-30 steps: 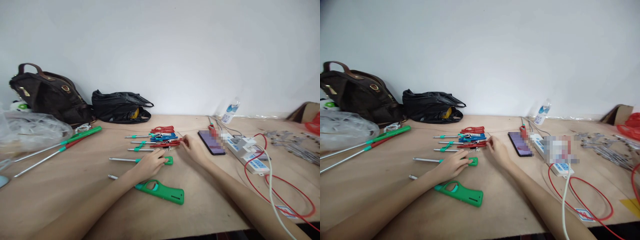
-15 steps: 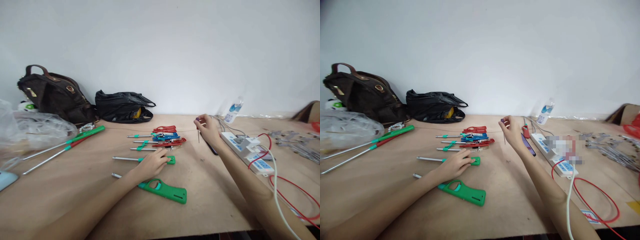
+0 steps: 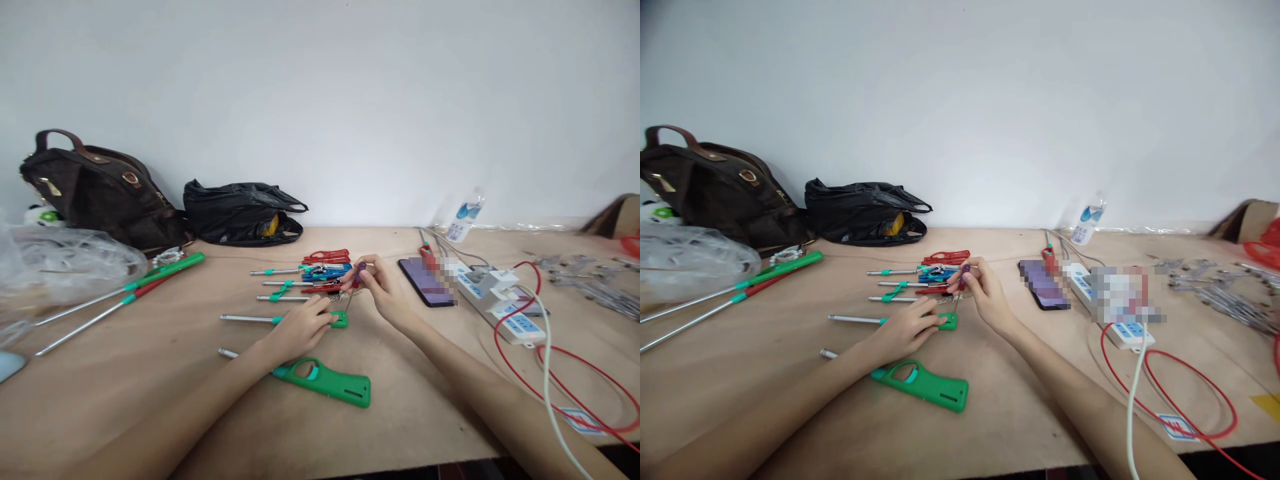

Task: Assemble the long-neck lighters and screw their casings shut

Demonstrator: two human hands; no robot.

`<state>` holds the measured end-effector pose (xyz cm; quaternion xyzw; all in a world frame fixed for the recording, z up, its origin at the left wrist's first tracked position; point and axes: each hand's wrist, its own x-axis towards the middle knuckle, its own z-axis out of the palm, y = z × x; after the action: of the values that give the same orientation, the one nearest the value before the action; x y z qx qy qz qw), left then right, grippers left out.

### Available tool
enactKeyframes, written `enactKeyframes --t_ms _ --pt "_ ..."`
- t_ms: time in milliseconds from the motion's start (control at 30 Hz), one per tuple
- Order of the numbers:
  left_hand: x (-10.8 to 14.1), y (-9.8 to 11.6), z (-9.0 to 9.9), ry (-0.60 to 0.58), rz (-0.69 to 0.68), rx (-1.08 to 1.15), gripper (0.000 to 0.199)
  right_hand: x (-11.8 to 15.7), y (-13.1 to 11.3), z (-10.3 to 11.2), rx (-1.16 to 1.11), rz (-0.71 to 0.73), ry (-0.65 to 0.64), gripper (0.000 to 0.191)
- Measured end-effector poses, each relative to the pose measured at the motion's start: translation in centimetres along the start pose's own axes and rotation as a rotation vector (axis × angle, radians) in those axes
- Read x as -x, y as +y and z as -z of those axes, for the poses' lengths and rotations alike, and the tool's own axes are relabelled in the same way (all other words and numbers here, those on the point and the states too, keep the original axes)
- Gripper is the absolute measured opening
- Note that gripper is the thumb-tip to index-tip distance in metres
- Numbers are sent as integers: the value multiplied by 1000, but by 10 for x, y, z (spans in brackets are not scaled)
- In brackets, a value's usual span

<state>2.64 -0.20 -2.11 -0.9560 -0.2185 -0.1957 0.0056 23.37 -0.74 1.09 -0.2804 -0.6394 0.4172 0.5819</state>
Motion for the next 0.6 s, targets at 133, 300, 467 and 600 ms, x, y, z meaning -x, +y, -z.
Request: enactKeyframes --t_ms 133,300,467,600 --pt "0 0 0 6 -3 4 18 0 2 -1 3 9 -2 21" --pt "0 0 0 8 -3 3 18 1 6 -2 15 11 -4 20" --pt "1 1 1 16 0 -15 20 1 6 -3 9 3 -6 19" --pt "0 3 3 1 6 -14 22 2 2 -2 107 5 -14 24"
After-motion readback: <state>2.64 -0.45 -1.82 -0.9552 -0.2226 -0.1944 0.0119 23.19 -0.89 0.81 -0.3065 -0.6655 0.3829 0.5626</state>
